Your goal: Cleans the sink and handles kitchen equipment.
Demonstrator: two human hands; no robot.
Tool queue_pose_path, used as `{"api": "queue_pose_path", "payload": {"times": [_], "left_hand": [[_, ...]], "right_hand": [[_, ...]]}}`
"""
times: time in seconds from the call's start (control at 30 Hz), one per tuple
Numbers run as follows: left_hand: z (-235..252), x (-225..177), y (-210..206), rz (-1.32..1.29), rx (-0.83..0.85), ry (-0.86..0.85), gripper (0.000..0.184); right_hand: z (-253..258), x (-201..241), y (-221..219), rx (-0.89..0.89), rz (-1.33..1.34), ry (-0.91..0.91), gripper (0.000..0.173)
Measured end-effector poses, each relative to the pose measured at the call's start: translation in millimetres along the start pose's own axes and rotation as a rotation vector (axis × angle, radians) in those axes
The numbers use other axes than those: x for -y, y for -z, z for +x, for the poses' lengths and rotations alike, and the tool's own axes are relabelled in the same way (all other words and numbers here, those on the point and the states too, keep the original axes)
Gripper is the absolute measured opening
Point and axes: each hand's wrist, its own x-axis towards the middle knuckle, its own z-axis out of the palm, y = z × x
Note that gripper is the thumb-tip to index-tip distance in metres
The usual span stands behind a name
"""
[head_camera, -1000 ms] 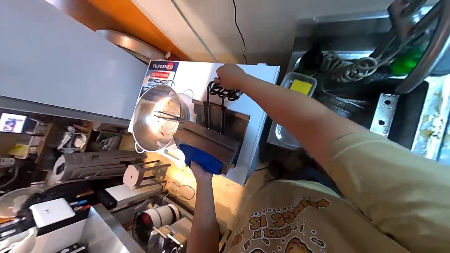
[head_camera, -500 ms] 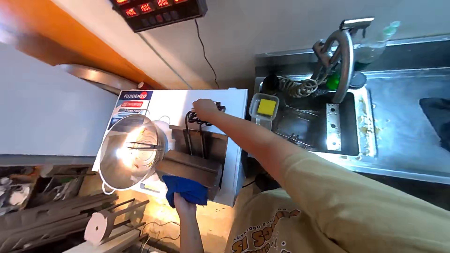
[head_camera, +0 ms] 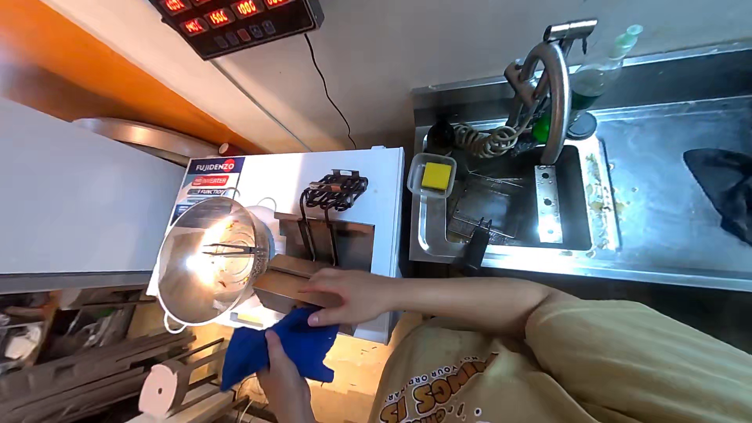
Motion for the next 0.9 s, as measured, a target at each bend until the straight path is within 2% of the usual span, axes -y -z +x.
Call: {"api": "queue_pose_path", "payload": {"times": [0.03,0.1,0.13,0.17,0.2,0.27,0.33,0.37,0.4,0.47,0.53,0.6,0.67,0.83,0.9], "left_hand": [[-7.9,-21.8,-9.4,0.001,0.081,-0.046,0.048],[-14.8,-50.4,-30.5,-0.091,0.405,-0.090,0.061],[-14.1,-56.4,-40.5,-0.139,0.562,-0.110,0.072],[-10.1,-59.0,-47.6,-0.166,0.683,-0.129,0.089],[-5.5,-61.8,-51.4,-0.149,0.763,-0.149,0.099],[5.3,-64.3,-48.2,-0.027,0.838,-0.219,0.100],[13.8,-53.2,-30.6,0.094,0.731,-0.282,0.079],[16.3,-43.4,-20.7,0.137,0.601,-0.279,0.068],[18.7,-32.2,-12.0,0.183,0.465,-0.247,0.066],[26.6,-3.5,-0.6,0.260,0.261,-0.107,0.075],[34.2,34.7,5.1,0.336,0.173,0.031,0.087],[41.7,69.2,6.5,0.360,0.110,0.070,0.092],[53.1,87.6,6.3,0.317,0.043,0.076,0.092],[66.2,70.1,-15.0,0.268,0.167,0.232,0.078],[78.2,73.8,-13.7,0.225,0.180,0.373,0.084]], "right_hand": [[-8.1,-0.6,-9.0,0.020,0.070,0.025,0.065],[-12.6,-7.1,-18.8,-0.070,0.081,0.118,0.076],[-12.5,-12.4,-19.6,-0.162,0.064,0.147,0.074],[-12.2,-18.5,-16.5,-0.259,0.050,0.160,0.065],[-12.6,-23.4,-8.7,-0.345,0.060,0.154,0.055],[-18.0,-29.6,17.8,-0.495,0.118,0.069,0.045],[-29.0,-32.0,50.3,-0.638,0.209,-0.049,0.041],[-33.2,-33.4,67.8,-0.728,0.256,-0.104,0.041],[-34.4,-36.1,85.7,-0.833,0.299,-0.153,0.041],[-26.0,-45.4,123.1,-1.001,0.368,-0.235,0.041],[-10.4,-63.8,155.9,-1.038,0.378,-0.293,0.046],[12.8,-94.0,181.4,-0.969,0.328,-0.346,0.049],[40.9,-124.1,198.2,-0.868,0.294,-0.407,0.050],[81.4,-188.3,213.9,-0.574,0.086,-0.623,0.055],[95.1,-192.6,201.4,-0.473,0.004,-0.666,0.058]]}}
